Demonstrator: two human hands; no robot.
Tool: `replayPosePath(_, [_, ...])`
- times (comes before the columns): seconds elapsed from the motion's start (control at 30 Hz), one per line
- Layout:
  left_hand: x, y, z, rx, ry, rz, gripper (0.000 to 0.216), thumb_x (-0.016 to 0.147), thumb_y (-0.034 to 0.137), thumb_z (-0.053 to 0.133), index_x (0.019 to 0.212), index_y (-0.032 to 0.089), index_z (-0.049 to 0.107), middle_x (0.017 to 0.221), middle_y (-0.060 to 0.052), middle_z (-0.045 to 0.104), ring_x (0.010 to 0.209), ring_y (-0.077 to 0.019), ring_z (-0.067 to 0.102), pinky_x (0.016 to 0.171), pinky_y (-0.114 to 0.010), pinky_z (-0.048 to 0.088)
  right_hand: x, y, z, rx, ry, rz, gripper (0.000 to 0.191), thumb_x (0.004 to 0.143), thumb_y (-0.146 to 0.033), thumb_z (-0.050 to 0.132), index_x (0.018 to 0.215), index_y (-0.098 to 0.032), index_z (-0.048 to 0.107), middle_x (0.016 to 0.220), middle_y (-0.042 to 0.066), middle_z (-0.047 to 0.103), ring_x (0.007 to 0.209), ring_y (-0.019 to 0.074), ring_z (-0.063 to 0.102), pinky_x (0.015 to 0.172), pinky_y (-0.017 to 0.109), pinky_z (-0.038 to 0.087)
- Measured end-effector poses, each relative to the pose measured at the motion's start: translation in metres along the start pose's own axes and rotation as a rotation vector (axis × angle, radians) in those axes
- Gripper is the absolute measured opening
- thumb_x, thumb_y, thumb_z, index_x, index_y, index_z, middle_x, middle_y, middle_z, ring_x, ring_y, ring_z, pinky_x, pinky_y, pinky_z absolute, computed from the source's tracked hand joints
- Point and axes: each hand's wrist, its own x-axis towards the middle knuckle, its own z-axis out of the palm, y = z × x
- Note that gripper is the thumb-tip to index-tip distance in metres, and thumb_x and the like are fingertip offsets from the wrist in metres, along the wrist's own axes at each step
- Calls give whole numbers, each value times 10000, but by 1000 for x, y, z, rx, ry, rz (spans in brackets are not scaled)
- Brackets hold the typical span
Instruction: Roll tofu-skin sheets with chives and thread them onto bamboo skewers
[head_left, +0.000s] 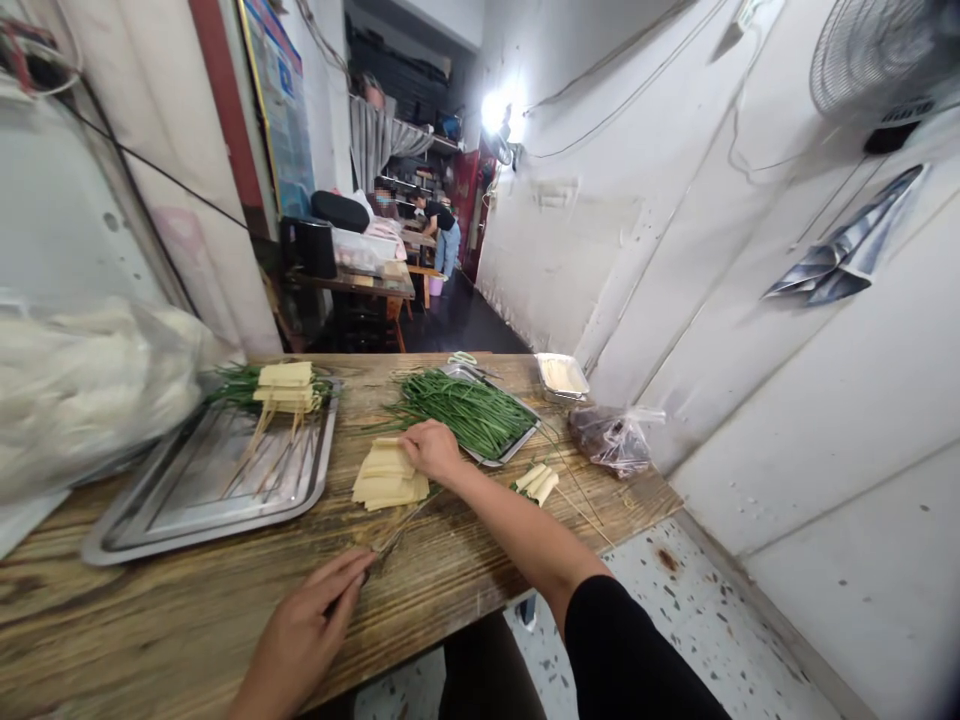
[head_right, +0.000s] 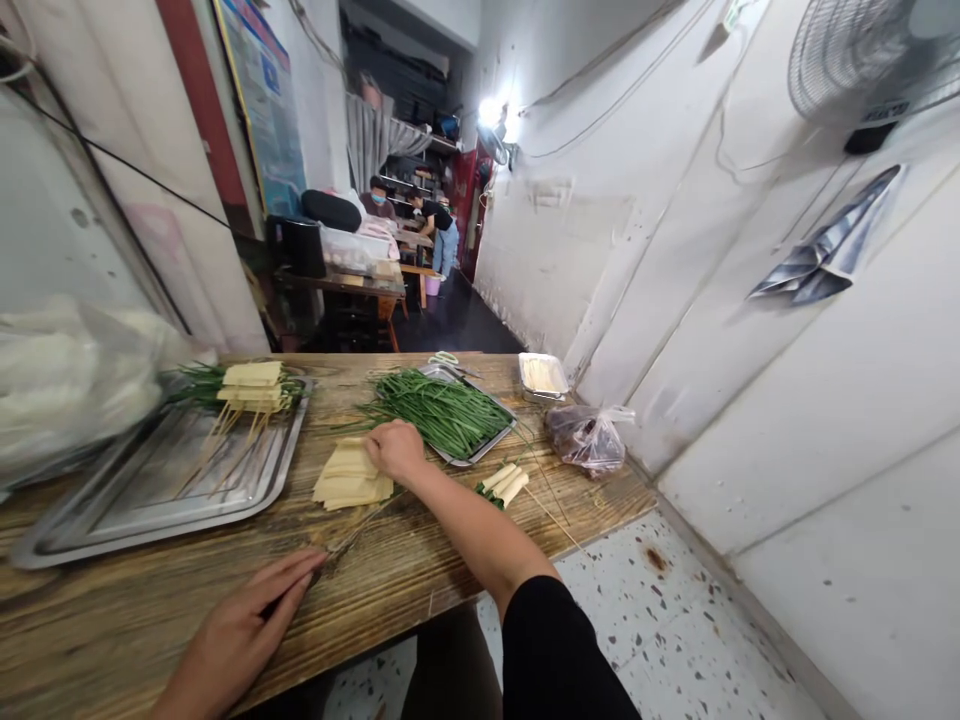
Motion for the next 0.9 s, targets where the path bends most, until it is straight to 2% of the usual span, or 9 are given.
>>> replayPosePath(0.13, [1,15,-14,178,210,-85,408,1038,318,531,1419,248,663,1318,-111,762,1155,-254,759,1053,-403,618,-18,-15,-11,37,174,30,322,1091,-202,472,1107,-174,792,1214,97,798,1121,176,697,1012,285,467])
replayPosePath(0.23, [2,28,-24,321,286,-5,619,1000,250,593,1603,225,455,1479,-188,647,1328,-337,661,1158,-533,527,-65,-29,0,61,150,-247,215,1060,-242,575,1017,-211,783,1105,61,813,1068,169,704,996,292,482])
replayPosePath(0.33, [5,33,-26,336,151,234,578,974,191,617,1543,204,519,1327,-166,741,1262,-337,697,1125,-514,532,-125,-42,20,-41,-35,-538,211,1045,-379,634,947,-233,750,1079,48,801,1029,181,692,919,307,504])
replayPosePath(0.43, [8,30,-20,269,-18,390,348,1011,199,549,1338,193,668,1096,-97,812,1020,-258,771,987,-395,579,-159,-40,21,-65,-58,-604,240,1071,-387,583,1054,-208,743,1180,83,778,1080,178,683,933,299,511])
replayPosePath(0.53, [10,26,-18,259,-67,423,240,1029,244,517,1092,185,740,998,-85,816,910,-235,772,883,-358,588,-148,-10,-11,-64,-45,-421,260,1090,-297,521,1109,-193,758,1181,93,780,1097,168,679,969,284,501])
replayPosePath(0.67, [12,25,-22,274,-49,404,231,1027,262,519,972,194,733,904,-69,801,826,-234,757,820,-369,579,-95,57,-76,-272,-133,237,299,1092,-269,501,1124,-213,793,1227,83,776,1179,180,656,1010,258,468])
replayPosePath(0.7, [12,25,-22,271,-46,399,223,1027,268,521,970,203,728,893,-61,799,812,-230,754,812,-368,577,-83,73,-88,-306,-151,322,317,1084,-235,490,1116,-187,802,1217,113,777,1167,204,668,985,272,481])
replayPosePath(0.8, [12,24,-23,250,-35,393,213,1026,283,516,970,236,716,882,-39,797,803,-223,750,811,-362,577,-58,110,-106,-348,-196,439,305,1049,-195,524,1163,-144,802,1199,155,780,1107,223,705,929,273,507])
replayPosePath(0.9, [9,18,-22,240,-35,402,236,1020,281,494,972,241,722,877,-40,798,810,-231,751,809,-369,585,-50,126,-99,-353,-238,456,289,1030,-287,609,1223,-172,791,1239,127,775,1136,218,703,938,258,517])
